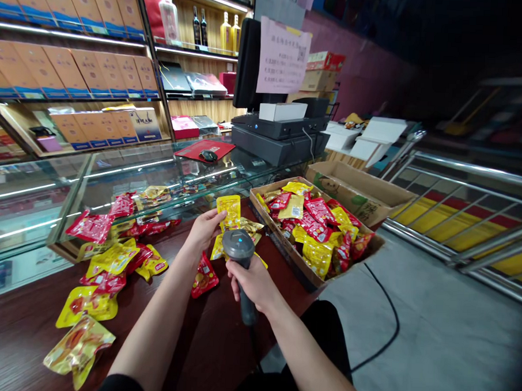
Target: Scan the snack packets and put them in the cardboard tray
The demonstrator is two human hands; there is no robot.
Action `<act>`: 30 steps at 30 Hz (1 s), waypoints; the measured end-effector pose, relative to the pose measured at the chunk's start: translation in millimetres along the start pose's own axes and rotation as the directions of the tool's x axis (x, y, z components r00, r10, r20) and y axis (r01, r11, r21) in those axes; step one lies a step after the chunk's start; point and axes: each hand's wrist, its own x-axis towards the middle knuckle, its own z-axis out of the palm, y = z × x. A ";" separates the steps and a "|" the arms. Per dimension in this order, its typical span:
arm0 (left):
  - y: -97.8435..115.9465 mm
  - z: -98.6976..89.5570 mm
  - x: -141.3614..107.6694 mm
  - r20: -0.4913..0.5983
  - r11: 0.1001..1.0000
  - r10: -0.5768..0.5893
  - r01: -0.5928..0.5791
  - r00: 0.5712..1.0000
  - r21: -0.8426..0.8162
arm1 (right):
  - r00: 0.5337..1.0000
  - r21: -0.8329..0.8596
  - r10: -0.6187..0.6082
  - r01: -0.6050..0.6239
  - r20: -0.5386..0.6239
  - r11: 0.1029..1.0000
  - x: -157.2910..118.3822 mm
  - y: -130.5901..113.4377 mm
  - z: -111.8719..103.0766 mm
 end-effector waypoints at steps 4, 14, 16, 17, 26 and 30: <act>-0.4 0.4 -0.3 0.012 1.000 -0.016 0.016 1.000 -0.022 | 1.000 -0.001 0.006 -0.006 0.014 1.000 0.1 0.9 -0.5; -0.9 -0.9 1.5 -0.021 0.999 0.007 -0.006 1.000 0.049 | 1.000 0.014 0.016 -0.016 0.007 1.000 0.7 1.2 -0.3; -0.2 0.1 0.5 -0.041 0.997 0.019 -0.016 0.999 0.081 | 1.000 0.019 0.008 -0.008 0.008 1.000 1.3 2.6 -0.2; 0.2 0.8 -0.2 -0.046 0.996 0.019 -0.014 0.999 0.089 | 1.000 0.021 0.005 -0.005 0.008 1.000 1.4 3.4 -0.1; 6.7 5.2 -4.6 -0.024 0.998 -0.058 0.059 0.998 0.026 | 0.980 0.017 -0.146 0.150 -0.136 0.989 6.8 -0.5 -12.3; 11.2 12.7 -13.8 0.034 0.995 -0.097 0.097 0.995 0.021 | 0.926 0.096 -0.197 0.239 -0.321 0.966 22.9 -19.1 -30.7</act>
